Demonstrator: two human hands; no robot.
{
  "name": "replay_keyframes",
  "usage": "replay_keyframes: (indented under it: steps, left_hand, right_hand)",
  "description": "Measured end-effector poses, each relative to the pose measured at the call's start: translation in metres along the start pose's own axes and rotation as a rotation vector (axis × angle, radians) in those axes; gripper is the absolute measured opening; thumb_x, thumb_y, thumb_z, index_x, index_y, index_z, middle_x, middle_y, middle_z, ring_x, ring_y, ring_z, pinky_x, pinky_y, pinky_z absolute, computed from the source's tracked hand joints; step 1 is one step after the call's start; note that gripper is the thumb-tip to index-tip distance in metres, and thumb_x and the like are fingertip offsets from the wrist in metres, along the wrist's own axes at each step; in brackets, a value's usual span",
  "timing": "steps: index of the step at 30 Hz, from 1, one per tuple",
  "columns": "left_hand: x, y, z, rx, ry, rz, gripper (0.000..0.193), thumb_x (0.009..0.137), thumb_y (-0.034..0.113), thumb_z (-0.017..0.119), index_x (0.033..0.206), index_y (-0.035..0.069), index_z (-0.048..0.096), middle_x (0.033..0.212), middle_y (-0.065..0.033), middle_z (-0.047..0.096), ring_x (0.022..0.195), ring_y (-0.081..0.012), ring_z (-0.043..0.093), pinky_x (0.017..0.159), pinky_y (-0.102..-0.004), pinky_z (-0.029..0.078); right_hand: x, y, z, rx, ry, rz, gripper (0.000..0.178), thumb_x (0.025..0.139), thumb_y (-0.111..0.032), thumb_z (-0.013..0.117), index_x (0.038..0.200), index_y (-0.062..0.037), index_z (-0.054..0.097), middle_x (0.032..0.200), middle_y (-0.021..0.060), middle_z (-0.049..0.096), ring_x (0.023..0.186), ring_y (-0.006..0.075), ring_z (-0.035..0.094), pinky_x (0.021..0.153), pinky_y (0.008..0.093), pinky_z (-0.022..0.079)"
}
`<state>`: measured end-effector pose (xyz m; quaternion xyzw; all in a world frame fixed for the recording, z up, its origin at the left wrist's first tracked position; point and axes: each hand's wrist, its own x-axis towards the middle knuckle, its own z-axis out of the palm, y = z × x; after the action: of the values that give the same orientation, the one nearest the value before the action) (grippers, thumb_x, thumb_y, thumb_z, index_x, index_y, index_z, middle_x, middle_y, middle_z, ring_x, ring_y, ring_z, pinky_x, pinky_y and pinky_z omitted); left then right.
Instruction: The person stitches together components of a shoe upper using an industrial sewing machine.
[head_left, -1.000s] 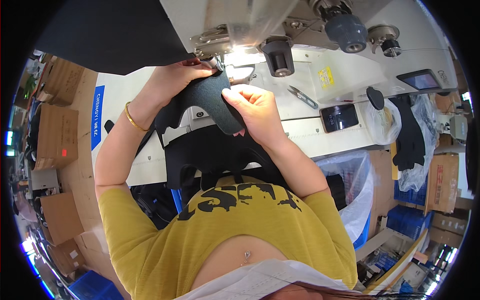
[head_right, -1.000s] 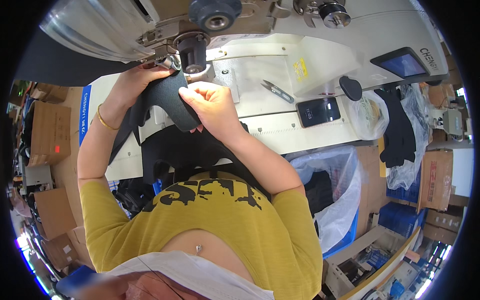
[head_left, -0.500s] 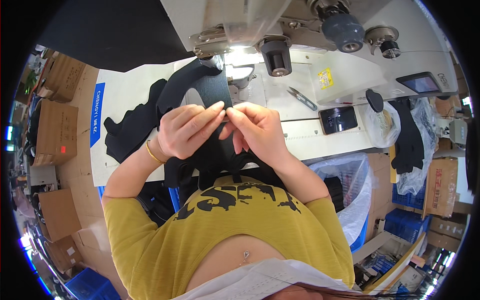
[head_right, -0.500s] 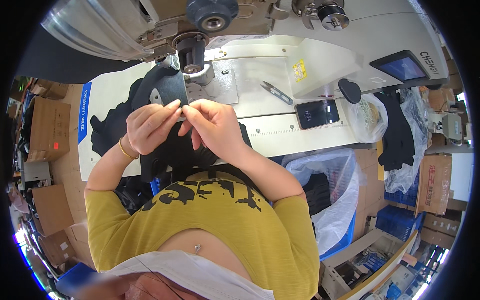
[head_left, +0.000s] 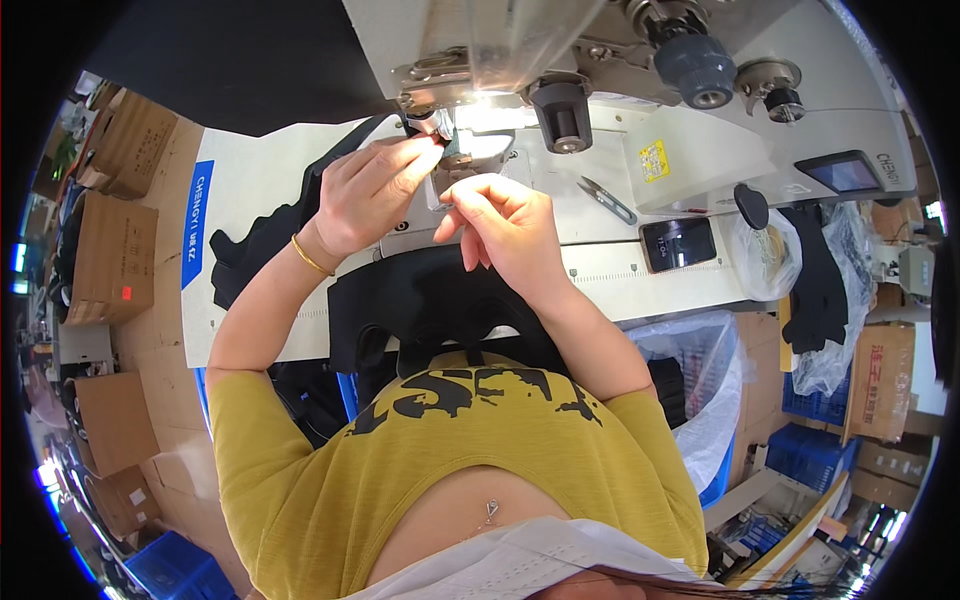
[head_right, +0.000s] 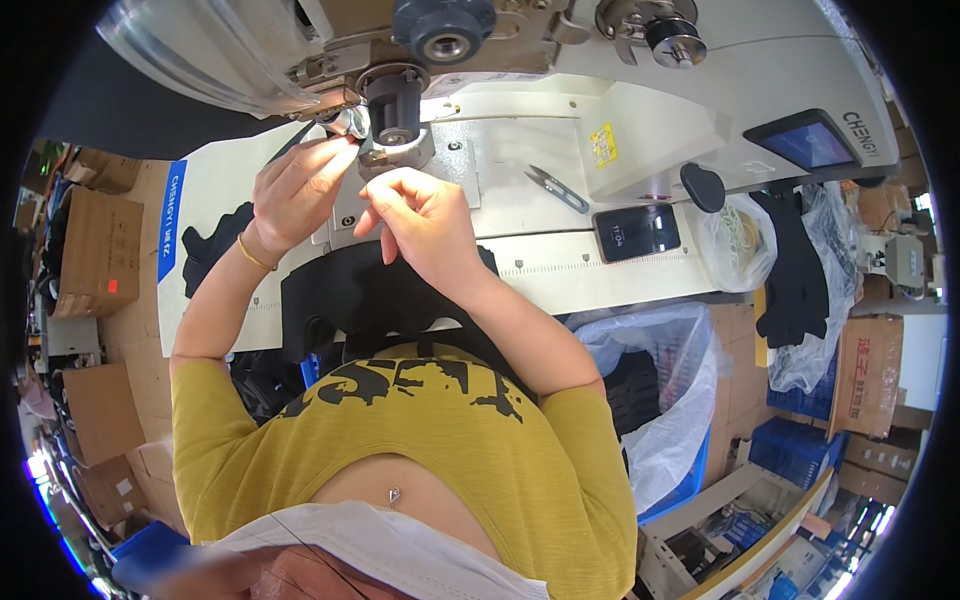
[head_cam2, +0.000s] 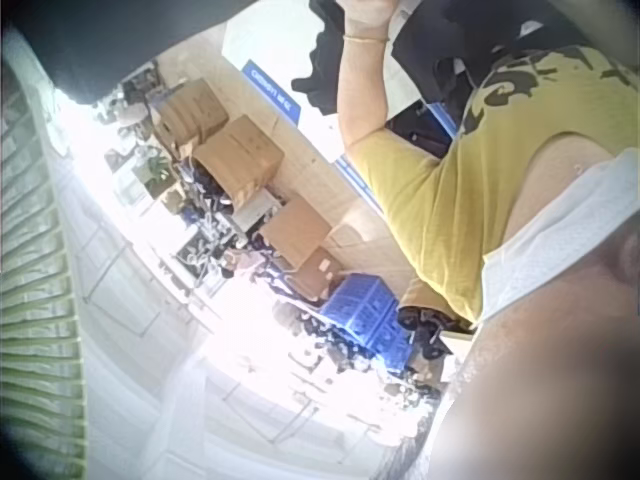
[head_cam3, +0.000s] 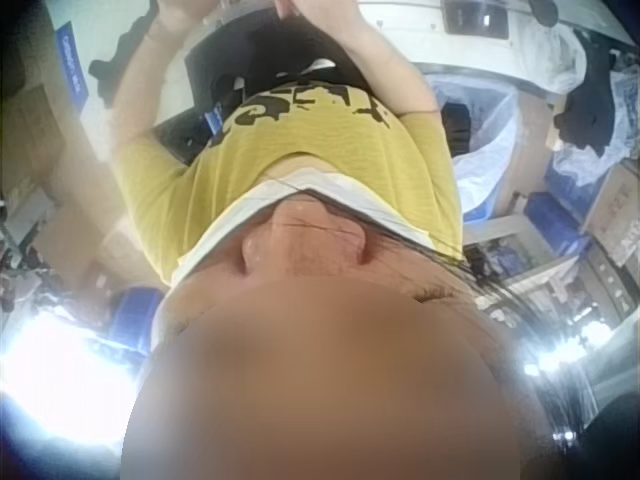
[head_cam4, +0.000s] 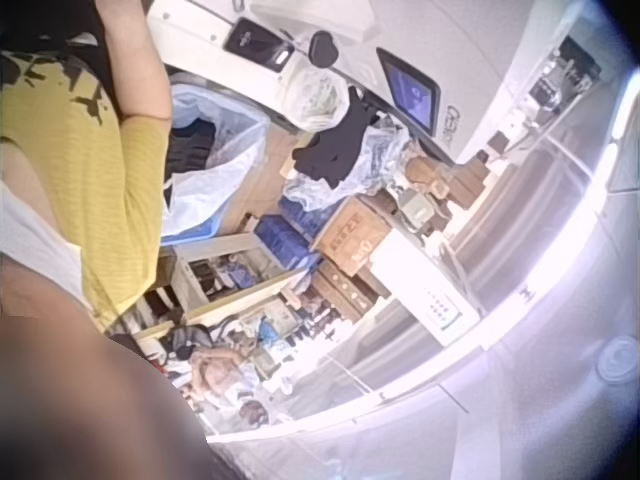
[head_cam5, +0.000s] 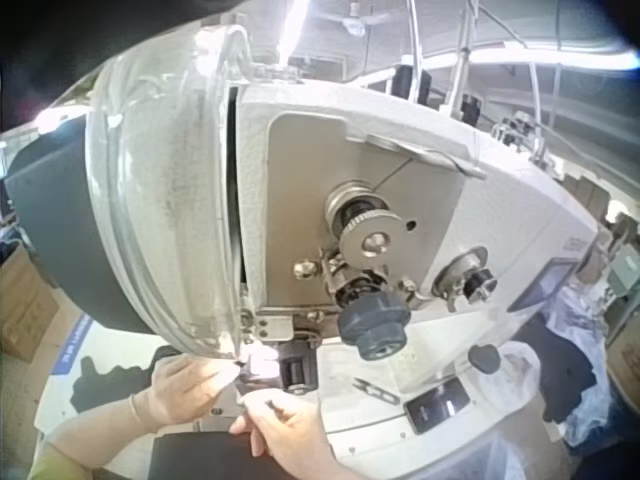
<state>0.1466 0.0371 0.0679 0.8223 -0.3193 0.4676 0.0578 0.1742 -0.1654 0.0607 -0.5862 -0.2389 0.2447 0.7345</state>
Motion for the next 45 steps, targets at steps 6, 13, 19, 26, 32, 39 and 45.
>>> replay_keyframes:
  steps: [6, 13, 19, 26, 32, 39, 45]
  left_hand:
    - [0.003, -0.004, 0.007, 0.042, 0.039, -0.067, 0.032, 0.066, -0.007, 0.069, 0.098, 0.0, 0.068, 0.093, -0.0082, 0.067, 0.081, -0.0216, 0.068, 0.064, -0.0282, 0.057]
    - [-0.001, -0.009, 0.007, 0.151, 0.05, -0.12, 0.029, 0.068, -0.001, 0.072, 0.097, 0.002, 0.068, 0.093, -0.0085, 0.066, 0.078, -0.0264, 0.065, 0.064, -0.0342, 0.054]
    - [-0.069, -0.055, -0.023, 0.216, -0.289, -0.709, 0.026, 0.079, 0.01, 0.069, 0.103, 0.003, 0.06, 0.088, -0.0144, 0.065, 0.075, -0.0325, 0.063, 0.068, -0.04, 0.052]
    - [0.0, 0.022, -0.052, -0.324, -0.149, -0.934, 0.052, 0.081, 0.005, 0.065, 0.129, 0.0, 0.046, 0.09, -0.0116, 0.061, 0.073, -0.0181, 0.059, 0.066, -0.0313, 0.048]
    - [0.023, 0.023, -0.057, -0.379, -0.311, -0.796, 0.025, 0.089, 0.011, 0.064, 0.11, -0.001, 0.062, 0.088, -0.007, 0.064, 0.071, -0.0106, 0.058, 0.063, -0.0241, 0.046]
    - [0.037, -0.004, -0.027, -0.884, -0.49, -1.3, 0.023, 0.092, 0.021, 0.063, 0.103, 0.001, 0.067, 0.084, -0.001, 0.066, 0.068, -0.0065, 0.058, 0.062, -0.0209, 0.048]
    - [0.041, -0.008, -0.021, -0.902, -0.422, -1.339, 0.023, 0.09, 0.02, 0.065, 0.1, 0.0, 0.069, 0.086, -0.0024, 0.068, 0.074, -0.0071, 0.058, 0.066, -0.0222, 0.045]
  right_hand:
    - [-0.004, 0.003, 0.0, 0.013, -0.01, 0.018, 0.019, 0.096, -0.014, 0.055, 0.093, 0.0013, 0.066, 0.072, 0.0078, 0.069, 0.047, 0.0071, 0.055, 0.044, 0.0198, 0.041]
    - [-0.004, 0.002, 0.002, 0.01, -0.028, 0.016, 0.018, 0.096, -0.013, 0.055, 0.092, 0.0018, 0.065, 0.071, 0.0077, 0.069, 0.048, 0.0072, 0.056, 0.045, 0.0209, 0.042]
    - [-0.023, 0.018, 0.007, -0.616, 0.032, -0.776, 0.015, 0.091, -0.014, 0.062, 0.102, -0.0049, 0.066, 0.082, 0.0071, 0.071, 0.057, 0.0154, 0.063, 0.05, 0.023, 0.047]
    - [-0.032, 0.031, 0.037, -1.123, -0.154, -1.191, 0.042, 0.082, -0.02, 0.061, 0.124, -0.0184, 0.062, 0.127, 0.0053, 0.059, 0.112, 0.0222, 0.058, 0.096, 0.0351, 0.045]
    - [-0.039, 0.017, 0.022, -0.339, 0.043, -0.185, 0.02, 0.088, -0.006, 0.066, 0.107, -0.0022, 0.062, 0.089, 0.0049, 0.065, 0.077, 0.0073, 0.059, 0.065, 0.0221, 0.046]
    - [-0.001, 0.017, 0.01, 0.191, -0.081, 0.095, 0.02, 0.093, -0.007, 0.061, 0.109, 0.0047, 0.061, 0.099, 0.0048, 0.067, 0.084, 0.0063, 0.06, 0.076, 0.0223, 0.051]
    - [0.009, 0.021, 0.014, 0.296, -0.043, 0.01, 0.013, 0.092, -0.011, 0.064, 0.098, -0.0005, 0.062, 0.076, -0.0037, 0.062, 0.062, 0.0001, 0.053, 0.053, 0.0169, 0.043]
